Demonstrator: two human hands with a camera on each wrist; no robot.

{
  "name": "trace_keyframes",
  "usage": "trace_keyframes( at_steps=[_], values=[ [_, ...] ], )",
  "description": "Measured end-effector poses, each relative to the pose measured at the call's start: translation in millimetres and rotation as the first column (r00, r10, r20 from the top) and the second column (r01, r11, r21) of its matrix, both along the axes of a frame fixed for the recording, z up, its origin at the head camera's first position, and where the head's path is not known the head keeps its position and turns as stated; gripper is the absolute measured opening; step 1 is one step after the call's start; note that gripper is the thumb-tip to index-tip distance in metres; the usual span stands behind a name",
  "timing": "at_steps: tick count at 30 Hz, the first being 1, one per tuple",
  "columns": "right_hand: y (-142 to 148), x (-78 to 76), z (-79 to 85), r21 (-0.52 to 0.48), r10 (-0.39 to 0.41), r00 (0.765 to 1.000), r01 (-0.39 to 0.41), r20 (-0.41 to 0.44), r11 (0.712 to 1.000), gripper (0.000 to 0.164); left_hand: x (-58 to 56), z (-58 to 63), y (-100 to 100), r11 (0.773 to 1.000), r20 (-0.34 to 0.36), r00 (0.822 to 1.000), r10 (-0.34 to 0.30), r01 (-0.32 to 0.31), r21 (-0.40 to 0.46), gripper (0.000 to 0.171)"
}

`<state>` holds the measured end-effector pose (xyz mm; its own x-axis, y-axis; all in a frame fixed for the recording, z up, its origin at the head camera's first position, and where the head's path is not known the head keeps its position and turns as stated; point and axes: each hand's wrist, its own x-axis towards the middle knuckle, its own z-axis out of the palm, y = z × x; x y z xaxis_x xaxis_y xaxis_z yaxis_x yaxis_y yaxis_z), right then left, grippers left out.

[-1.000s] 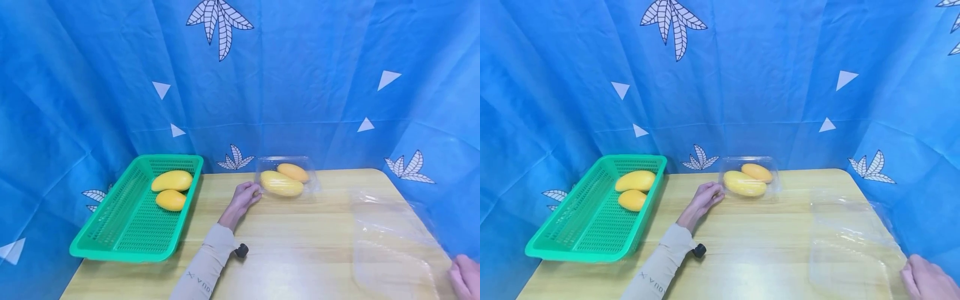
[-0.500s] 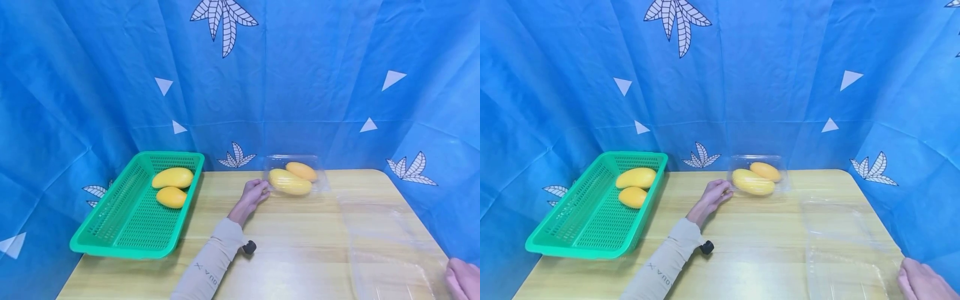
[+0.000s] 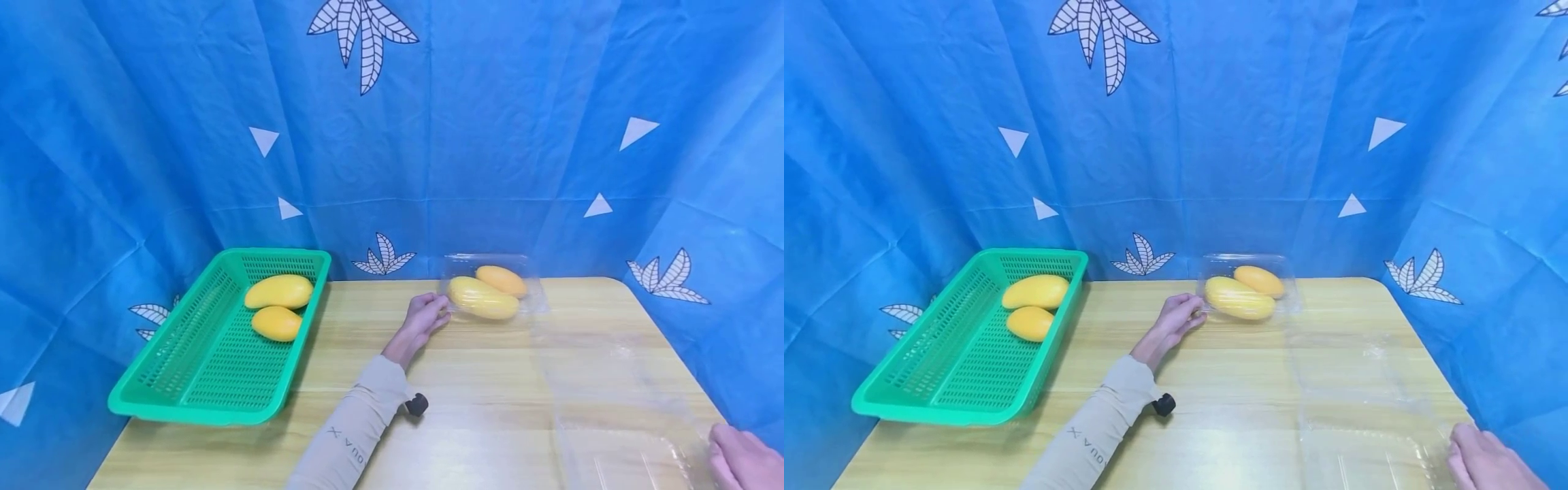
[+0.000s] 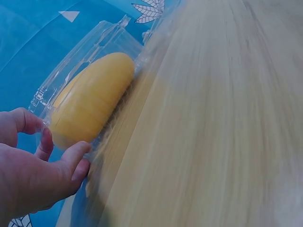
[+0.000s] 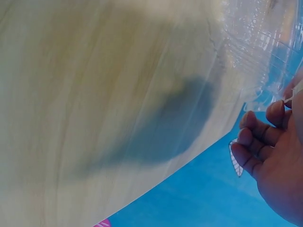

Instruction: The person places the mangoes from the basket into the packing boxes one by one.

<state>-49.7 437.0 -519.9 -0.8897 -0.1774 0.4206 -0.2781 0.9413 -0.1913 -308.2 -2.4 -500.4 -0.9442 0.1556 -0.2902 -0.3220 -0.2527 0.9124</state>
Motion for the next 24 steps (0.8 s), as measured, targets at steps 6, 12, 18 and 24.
trace_keyframes(
  at_steps=[6, 12, 18, 24],
  values=[
    [-6, 0.7, 2.2, 0.084, -0.039, 0.999, 0.036, 0.031, 0.996, 0.03, 0.0, 1.3, 16, 1.0, 0.01, 1.0, -0.02, 0.02, 0.019, 0.011],
    [-13, -0.8, 9.2, 0.13, 0.0, 0.998, -0.009, 0.069, 0.991, 0.031, -0.8, 2.3, 34, 0.998, 0.007, 0.999, -0.047, 0.047, 0.034, 0.006],
    [-26, -5.8, 17.8, 0.139, 0.002, 0.991, -0.02, 0.133, 0.99, 0.031, 1.8, 0.1, 50, 0.997, 0.003, 0.997, -0.073, 0.073, 0.009, 0.012],
    [-35, -5.9, 20.1, 0.154, -0.003, 0.992, -0.016, 0.127, 0.988, 0.032, 6.7, 1.6, 69, 0.984, -0.015, 0.985, -0.174, 0.173, -0.033, 0.009]
  ],
)
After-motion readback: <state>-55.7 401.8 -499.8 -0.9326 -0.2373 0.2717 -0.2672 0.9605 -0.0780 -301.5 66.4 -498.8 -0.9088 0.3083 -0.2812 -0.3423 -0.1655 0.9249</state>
